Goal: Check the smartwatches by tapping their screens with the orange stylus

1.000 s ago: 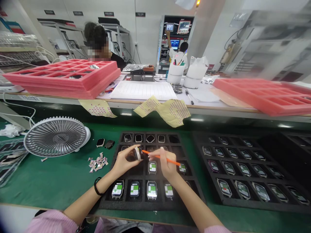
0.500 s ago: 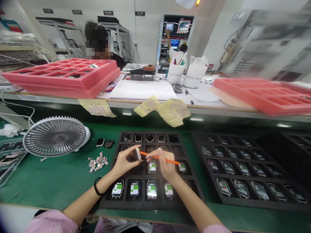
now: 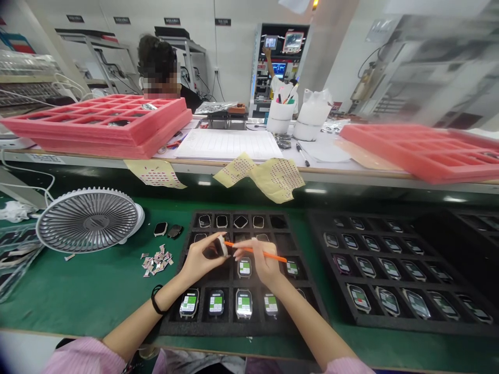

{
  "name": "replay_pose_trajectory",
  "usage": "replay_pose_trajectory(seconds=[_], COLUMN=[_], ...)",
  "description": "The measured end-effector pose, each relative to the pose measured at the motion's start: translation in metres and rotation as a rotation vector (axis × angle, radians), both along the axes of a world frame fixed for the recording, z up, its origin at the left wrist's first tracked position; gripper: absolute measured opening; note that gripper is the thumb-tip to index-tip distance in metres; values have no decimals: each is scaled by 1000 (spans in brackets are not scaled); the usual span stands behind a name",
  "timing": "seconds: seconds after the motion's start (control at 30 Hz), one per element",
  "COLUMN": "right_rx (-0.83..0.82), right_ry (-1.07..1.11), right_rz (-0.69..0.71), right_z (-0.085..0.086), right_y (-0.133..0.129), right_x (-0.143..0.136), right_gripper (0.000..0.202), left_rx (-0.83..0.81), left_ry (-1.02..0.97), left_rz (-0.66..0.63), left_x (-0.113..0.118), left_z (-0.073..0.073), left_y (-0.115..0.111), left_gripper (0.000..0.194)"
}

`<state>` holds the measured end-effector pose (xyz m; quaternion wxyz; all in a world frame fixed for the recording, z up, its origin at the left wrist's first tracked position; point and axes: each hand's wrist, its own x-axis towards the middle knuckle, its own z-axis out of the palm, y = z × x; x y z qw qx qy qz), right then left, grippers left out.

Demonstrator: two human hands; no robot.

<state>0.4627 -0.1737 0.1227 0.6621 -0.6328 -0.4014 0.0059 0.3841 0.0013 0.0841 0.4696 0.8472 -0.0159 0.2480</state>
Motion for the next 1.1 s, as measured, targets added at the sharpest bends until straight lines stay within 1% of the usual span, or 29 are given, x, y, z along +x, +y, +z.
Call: replay_pose_trajectory(seconds=[0.1,0.17,0.2,0.23,0.33,0.4,0.5,0.6,0.73,0.83,1.0,1.1], right_rx=[-17,-82,-127,-173,-280,-294,-239,-173,-137,-122,-55,-6], right_ry=[120,214,260,302,379,407,524,634,657,665,689,682], right_rz=[-25,-46,-34,-6,107,136,169,222,237,228,162,167], right_z=[-4,-8,-11,-13,-20,-24,-26,-28,-29,-28,-25,-24], right_y=[1,6,8,11,18,21,20,19,19,20,21,20], right_x=[4,5,6,6,6,6,6,6,5,4,6,8], right_gripper=[48,36,30,29,40,42,42,42,42,41,41,43], left_rx=[1,25,39,51,57,33,0,-3,-5,-14,-38,-51], left_ry=[-30,-52,-56,-57,-53,-59,-80,-96,-116,-100,-86,-94], left_rz=[-6,-17,-15,-11,-25,-50,-60,-56,-51,-51,-21,-1], left_x=[1,1,1,1,1,1,1,0,0,-1,-1,0], left_z=[3,4,3,3,0,-3,-5,-5,-4,-2,1,1], left_y=[0,0,0,-1,-3,-4,-4,-2,-2,-3,-2,-1], left_gripper=[46,43,43,42,39,42,50,49,50,46,40,39])
